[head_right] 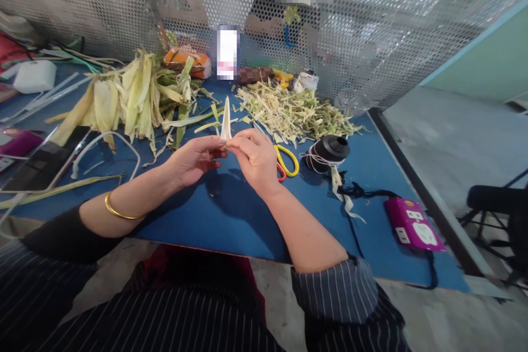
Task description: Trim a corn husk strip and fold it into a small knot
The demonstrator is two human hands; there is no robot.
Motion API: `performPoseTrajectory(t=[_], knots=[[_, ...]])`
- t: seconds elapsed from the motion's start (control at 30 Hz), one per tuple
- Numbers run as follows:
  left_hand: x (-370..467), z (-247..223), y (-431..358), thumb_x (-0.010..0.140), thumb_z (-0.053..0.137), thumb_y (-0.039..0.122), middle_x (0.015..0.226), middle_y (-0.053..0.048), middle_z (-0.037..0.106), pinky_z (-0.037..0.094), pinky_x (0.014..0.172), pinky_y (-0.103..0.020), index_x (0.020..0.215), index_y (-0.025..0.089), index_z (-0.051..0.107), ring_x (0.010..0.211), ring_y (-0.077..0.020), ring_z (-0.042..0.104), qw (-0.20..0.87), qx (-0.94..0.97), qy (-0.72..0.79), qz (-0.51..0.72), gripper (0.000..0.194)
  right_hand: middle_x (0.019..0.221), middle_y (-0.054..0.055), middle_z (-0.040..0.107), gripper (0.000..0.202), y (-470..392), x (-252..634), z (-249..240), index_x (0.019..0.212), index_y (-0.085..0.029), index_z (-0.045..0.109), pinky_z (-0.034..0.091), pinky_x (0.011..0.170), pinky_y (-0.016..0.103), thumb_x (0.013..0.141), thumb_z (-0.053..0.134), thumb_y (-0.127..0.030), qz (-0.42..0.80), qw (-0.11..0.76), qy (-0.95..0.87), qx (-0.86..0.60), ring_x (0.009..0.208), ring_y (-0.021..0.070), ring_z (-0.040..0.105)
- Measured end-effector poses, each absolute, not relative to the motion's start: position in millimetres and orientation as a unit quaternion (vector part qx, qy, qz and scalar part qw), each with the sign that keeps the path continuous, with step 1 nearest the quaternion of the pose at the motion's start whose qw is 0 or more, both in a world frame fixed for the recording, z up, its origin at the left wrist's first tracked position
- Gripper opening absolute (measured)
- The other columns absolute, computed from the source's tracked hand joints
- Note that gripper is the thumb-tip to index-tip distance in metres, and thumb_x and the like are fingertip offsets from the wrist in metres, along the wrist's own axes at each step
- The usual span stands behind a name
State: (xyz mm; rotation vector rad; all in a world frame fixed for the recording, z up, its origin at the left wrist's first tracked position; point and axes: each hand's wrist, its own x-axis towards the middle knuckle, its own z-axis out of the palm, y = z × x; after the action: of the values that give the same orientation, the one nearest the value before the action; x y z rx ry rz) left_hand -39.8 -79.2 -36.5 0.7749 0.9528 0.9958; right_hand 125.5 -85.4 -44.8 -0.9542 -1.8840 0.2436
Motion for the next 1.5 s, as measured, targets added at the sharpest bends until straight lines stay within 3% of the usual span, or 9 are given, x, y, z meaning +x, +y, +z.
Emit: performPoseTrajectory(t=[0.3, 0.47, 0.67, 0.87, 1.0, 1.17, 1.33, 1.5], knots=[[-37.4, -36.6, -84.3, 0.065, 0.076, 0.031, 0.065, -0.003, 0.064, 0.042, 0.051, -0.021, 0.068, 0.016, 0.071, 0.060, -0.0100, 0.056, 0.623, 0.417, 0.444, 0.490, 0.016, 0.089, 0.001, 0.062, 0.008, -87.2, 121.0, -39.3, 0.076, -0.023, 0.064, 0.047, 0.080, 0.034, 0.083, 0.060, -0.022, 0.180, 0.507, -0.730, -0.421, 0.085, 0.0156, 0.058], [-34.2, -41.2, -86.1, 0.070, 0.072, 0.035, 0.072, -0.005, 0.069, 0.044, 0.053, -0.023, 0.073, 0.017, 0.073, 0.063, -0.0111, 0.058, 0.567, 0.483, 0.435, 0.507, 0.018, 0.075, -0.001, 0.063, 0.004, -84.8, 120.5, -42.8, 0.075, -0.020, 0.061, 0.046, 0.068, 0.030, 0.078, 0.062, -0.021, 0.262, 0.496, -0.689, -0.460, 0.069, 0.0131, 0.057], [-29.9, -40.2, -89.0, 0.074, 0.068, 0.034, 0.068, -0.004, 0.067, 0.046, 0.052, -0.023, 0.074, 0.015, 0.070, 0.061, -0.0111, 0.060, 0.513, 0.521, 0.457, 0.507, 0.019, 0.074, -0.001, 0.064, 0.006, -85.1, 119.8, -43.6, 0.074, -0.020, 0.061, 0.045, 0.068, 0.029, 0.079, 0.061, -0.022, 0.250, 0.497, -0.682, -0.475, 0.068, 0.0124, 0.056], [-30.6, -34.6, -89.8, 0.074, 0.069, 0.027, 0.065, 0.001, 0.067, 0.048, 0.052, -0.024, 0.101, 0.020, 0.057, 0.055, -0.0120, 0.062, 0.473, 0.545, 0.447, 0.528, 0.031, 0.073, -0.002, 0.063, 0.005, -86.9, 118.5, -40.9, 0.075, -0.020, 0.062, 0.046, 0.068, 0.029, 0.080, 0.060, -0.021, 0.259, 0.506, -0.687, -0.453, 0.068, 0.0120, 0.056], [-32.0, -27.5, -91.3, 0.079, 0.061, 0.025, 0.069, 0.001, 0.065, 0.052, 0.061, -0.025, 0.094, 0.021, 0.056, 0.062, -0.0125, 0.065, 0.461, 0.591, 0.400, 0.527, 0.016, 0.073, -0.002, 0.064, 0.005, -87.9, 119.0, -36.9, 0.076, -0.020, 0.064, 0.045, 0.066, 0.029, 0.079, 0.062, -0.023, 0.253, 0.526, -0.668, -0.462, 0.065, 0.0113, 0.055], [-33.2, -22.4, -93.4, 0.076, 0.063, 0.019, 0.078, 0.002, 0.064, 0.054, 0.067, -0.027, 0.103, 0.023, 0.051, 0.069, -0.0134, 0.067, 0.471, 0.608, 0.361, 0.527, 0.030, 0.074, -0.002, 0.065, 0.005, -87.5, 121.8, -32.6, 0.076, -0.020, 0.063, 0.046, 0.067, 0.029, 0.079, 0.062, -0.023, 0.254, 0.541, -0.654, -0.464, 0.066, 0.0118, 0.055], [-35.2, -29.6, -88.2, 0.073, 0.067, 0.019, 0.084, -0.003, 0.067, 0.053, 0.079, -0.030, 0.090, 0.019, 0.060, 0.077, -0.0144, 0.066, 0.442, 0.639, 0.348, 0.524, 0.019, 0.073, -0.002, 0.065, 0.005, -88.3, 122.9, -29.8, 0.075, -0.021, 0.064, 0.046, 0.067, 0.029, 0.079, 0.062, -0.023, 0.259, 0.533, -0.661, -0.460, 0.067, 0.0120, 0.056], [-35.4, -35.9, -86.0, 0.069, 0.074, 0.025, 0.078, -0.003, 0.068, 0.054, 0.076, -0.031, 0.081, 0.017, 0.066, 0.071, -0.0140, 0.065, 0.421, 0.619, 0.367, 0.553, 0.016, 0.075, -0.002, 0.065, 0.004, -89.7, 122.3, -28.7, 0.076, -0.020, 0.064, 0.046, 0.067, 0.028, 0.079, 0.063, -0.023, 0.282, 0.530, -0.670, -0.436, 0.067, 0.0112, 0.056]])
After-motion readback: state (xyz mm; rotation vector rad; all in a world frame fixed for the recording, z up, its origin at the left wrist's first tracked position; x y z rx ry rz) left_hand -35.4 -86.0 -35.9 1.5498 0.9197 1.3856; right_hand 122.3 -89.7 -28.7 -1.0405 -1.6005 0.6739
